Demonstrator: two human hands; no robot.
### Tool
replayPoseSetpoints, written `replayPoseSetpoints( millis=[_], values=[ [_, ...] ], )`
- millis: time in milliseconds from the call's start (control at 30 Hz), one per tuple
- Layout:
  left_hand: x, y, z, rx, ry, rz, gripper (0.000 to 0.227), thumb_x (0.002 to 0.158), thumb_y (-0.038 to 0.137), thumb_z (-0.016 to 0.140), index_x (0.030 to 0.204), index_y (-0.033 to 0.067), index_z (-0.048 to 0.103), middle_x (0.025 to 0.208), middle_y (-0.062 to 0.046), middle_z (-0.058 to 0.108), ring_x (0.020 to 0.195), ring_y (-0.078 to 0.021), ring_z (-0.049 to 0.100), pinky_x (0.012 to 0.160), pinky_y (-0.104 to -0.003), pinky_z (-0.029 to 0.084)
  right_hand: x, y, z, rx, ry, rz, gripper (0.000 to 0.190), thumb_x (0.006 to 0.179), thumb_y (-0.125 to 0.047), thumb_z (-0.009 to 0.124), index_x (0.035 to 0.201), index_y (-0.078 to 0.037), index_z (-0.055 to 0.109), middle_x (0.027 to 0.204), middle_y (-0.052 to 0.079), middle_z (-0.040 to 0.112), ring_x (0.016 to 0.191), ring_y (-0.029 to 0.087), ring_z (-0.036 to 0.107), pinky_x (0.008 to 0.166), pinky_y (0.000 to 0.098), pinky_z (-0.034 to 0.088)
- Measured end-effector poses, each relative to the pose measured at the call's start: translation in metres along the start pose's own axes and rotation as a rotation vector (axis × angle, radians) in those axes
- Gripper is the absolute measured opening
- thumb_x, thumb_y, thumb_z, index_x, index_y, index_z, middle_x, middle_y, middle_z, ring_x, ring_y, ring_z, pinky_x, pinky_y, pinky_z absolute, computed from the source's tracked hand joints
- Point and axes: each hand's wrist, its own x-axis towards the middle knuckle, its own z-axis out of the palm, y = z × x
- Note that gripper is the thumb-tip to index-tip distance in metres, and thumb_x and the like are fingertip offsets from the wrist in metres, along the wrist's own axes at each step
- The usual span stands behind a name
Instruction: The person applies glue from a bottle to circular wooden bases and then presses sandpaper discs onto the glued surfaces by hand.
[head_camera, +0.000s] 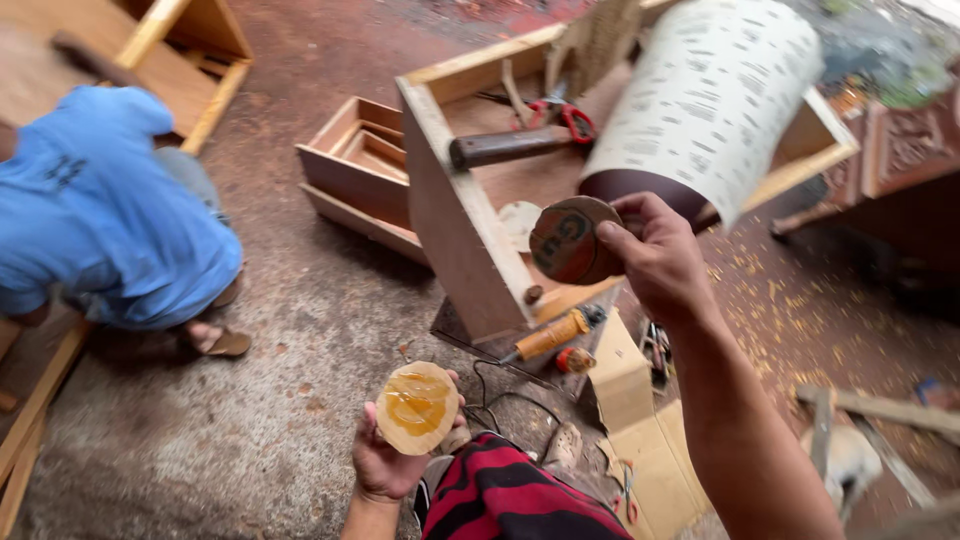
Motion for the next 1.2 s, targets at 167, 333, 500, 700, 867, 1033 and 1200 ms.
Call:
replayPoseSetpoints(
  millis=[167, 333, 500, 700, 867, 1033, 1200],
  values=[
    [0.019, -0.003, 0.033, -0.02, -0.092, -0.156, 0.092, 0.089, 0.056, 0.072, 0.158, 0.0086, 0.035, 0.154, -0.033, 0.039, 0.129, -0.0503, 0.053, 0.106, -0.062, 0.047, -0.082, -0.002, -0.045, 0.457, 0.076, 0.219, 0.026, 0.098, -0.012, 0.065, 0.12, -0.003, 0.055, 0.096, 0.009, 0.071, 0.074, 0.016, 0.071, 0.062, 0.0341, 0.062],
    [0.035, -0.012, 0.079, -0.02, -0.213, -0.131, 0.088, 0.095, 0.052, 0.074, 0.163, 0.0096, 0.037, 0.156, -0.035, 0.04, 0.132, -0.0567, 0.049, 0.107, -0.064, 0.048, -0.134, -0.009, -0.063, 0.594, 0.125, 0.234, 0.044, 0.096, -0.009, 0.061, 0.138, -0.005, 0.05, 0.103, 0.011, 0.072, 0.078, 0.017, 0.073, 0.064, 0.0341, 0.063],
    [0.05, -0.014, 0.118, -0.015, -0.265, 0.048, 0.078, 0.1, 0.046, 0.073, 0.16, 0.0105, 0.04, 0.155, -0.037, 0.04, 0.132, -0.0633, 0.048, 0.107, -0.068, 0.048, -0.165, 0.016, -0.094, 0.629, 0.138, 0.241, 0.052, 0.093, -0.006, 0.058, 0.144, -0.006, 0.047, 0.104, 0.014, 0.072, 0.079, 0.019, 0.073, 0.062, 0.0359, 0.063],
    [0.102, 0.012, 0.128, 0.002, -0.366, -0.008, 0.074, 0.104, 0.049, 0.058, 0.163, 0.0087, 0.038, 0.159, -0.031, 0.041, 0.136, -0.0605, 0.048, 0.111, -0.07, 0.044, -0.195, 0.072, -0.123, 0.692, 0.089, 0.17, 0.055, 0.099, -0.002, 0.062, 0.153, -0.002, 0.049, 0.111, 0.017, 0.069, 0.087, 0.018, 0.066, 0.068, 0.028, 0.053],
    [0.161, 0.018, 0.139, 0.091, -0.358, -0.003, 0.073, 0.106, 0.055, 0.052, 0.16, 0.0097, 0.038, 0.153, -0.028, 0.049, 0.135, -0.0545, 0.054, 0.105, -0.072, 0.052, -0.217, 0.105, -0.139, 0.657, 0.127, 0.306, 0.051, 0.093, -0.005, 0.059, 0.143, -0.002, 0.051, 0.121, 0.016, 0.069, 0.101, 0.022, 0.07, 0.081, 0.0353, 0.059],
    [0.201, 0.021, 0.13, 0.254, -0.334, -0.04, 0.068, 0.107, 0.057, 0.04, 0.159, 0.0126, 0.04, 0.146, -0.029, 0.055, 0.123, -0.057, 0.058, 0.099, -0.067, 0.054, -0.222, 0.122, -0.142, 0.646, 0.132, 0.342, 0.048, 0.096, -0.007, 0.058, 0.142, 0.001, 0.051, 0.125, 0.018, 0.068, 0.106, 0.024, 0.069, 0.083, 0.0382, 0.058],
    [0.222, 0.039, 0.095, 0.547, 0.035, 0.06, 0.073, 0.102, 0.058, 0.028, 0.146, 0.0039, 0.048, 0.139, -0.024, 0.061, 0.122, -0.0426, 0.064, 0.095, -0.062, 0.055, -0.233, 0.131, -0.137, 0.64, 0.143, 0.381, 0.047, 0.096, -0.007, 0.057, 0.141, 0.002, 0.051, 0.126, 0.018, 0.068, 0.107, 0.024, 0.069, 0.085, 0.0377, 0.058]
  ],
)
